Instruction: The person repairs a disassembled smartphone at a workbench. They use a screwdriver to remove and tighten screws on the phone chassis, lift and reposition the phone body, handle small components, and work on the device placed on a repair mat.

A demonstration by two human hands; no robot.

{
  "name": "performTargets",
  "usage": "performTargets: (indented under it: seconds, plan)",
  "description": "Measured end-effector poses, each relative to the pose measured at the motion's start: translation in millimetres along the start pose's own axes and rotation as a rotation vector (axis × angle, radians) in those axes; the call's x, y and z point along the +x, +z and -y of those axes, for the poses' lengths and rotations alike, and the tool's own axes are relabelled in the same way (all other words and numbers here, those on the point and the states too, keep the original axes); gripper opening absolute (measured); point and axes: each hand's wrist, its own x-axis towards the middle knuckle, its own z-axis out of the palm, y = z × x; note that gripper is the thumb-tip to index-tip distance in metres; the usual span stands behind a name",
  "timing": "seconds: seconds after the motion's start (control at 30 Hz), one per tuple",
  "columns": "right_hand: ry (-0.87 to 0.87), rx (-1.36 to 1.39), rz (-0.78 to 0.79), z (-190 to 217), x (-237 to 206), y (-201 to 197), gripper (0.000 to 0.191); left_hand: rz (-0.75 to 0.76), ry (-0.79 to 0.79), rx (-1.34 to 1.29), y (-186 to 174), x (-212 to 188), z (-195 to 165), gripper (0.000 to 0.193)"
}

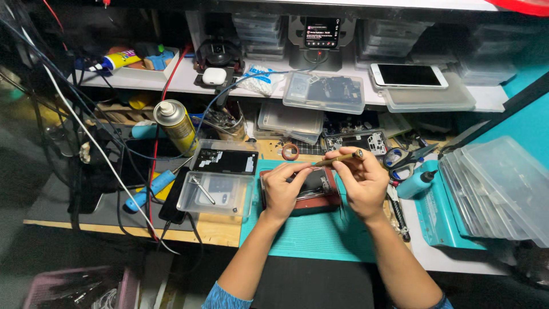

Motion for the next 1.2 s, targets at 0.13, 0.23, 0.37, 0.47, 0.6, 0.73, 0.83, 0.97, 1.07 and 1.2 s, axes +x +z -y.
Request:
performTargets:
  seconds: [0.13,0.23,0.37,0.47,0.6,0.73,0.83,0.97,1.07,1.2]
  plan:
    - [0.004,0.008,-0.004,8,-5,-3,0.03,0.012,0.002,0.031,0,-6,-8,0.011]
    - [0.004,-0.015,-0.007,14,-9,-5,0.03,0.015,0.023,0.027,1,-10,-14,0.01]
    - [-0.008,-0.047,-0.014,22,-13,-9,0.03,0.026,0.071,0.023,5,-13,-20,0.011]
    - [-0.025,-0.105,-0.014,28,-14,-12,0.03,0.039,0.088,0.027,9,-15,-25,0.011]
    - [-0.025,-0.154,-0.019,34,-14,-14,0.027,0.064,0.097,0.047,14,-16,-31,0.012]
    - [-0.037,-0.205,-0.015,39,-13,-16,0.026,0.116,0.107,0.052,14,-17,-34,0.014]
    - [-0.063,-0.256,-0.002,41,-12,-16,0.026,0.148,0.078,-0.005,15,-17,-35,0.017]
    - [-0.115,-0.33,0.022,42,-11,-17,0.026,0.212,-0.044,-0.096,16,-18,-34,0.021]
    - [-0.157,-0.357,0.051,42,-10,-18,0.026,0.262,-0.126,-0.149,17,-16,-34,0.023]
    - [-0.147,-0.376,0.074,42,-9,-22,0.026,0.299,-0.116,-0.123,19,-15,-34,0.025]
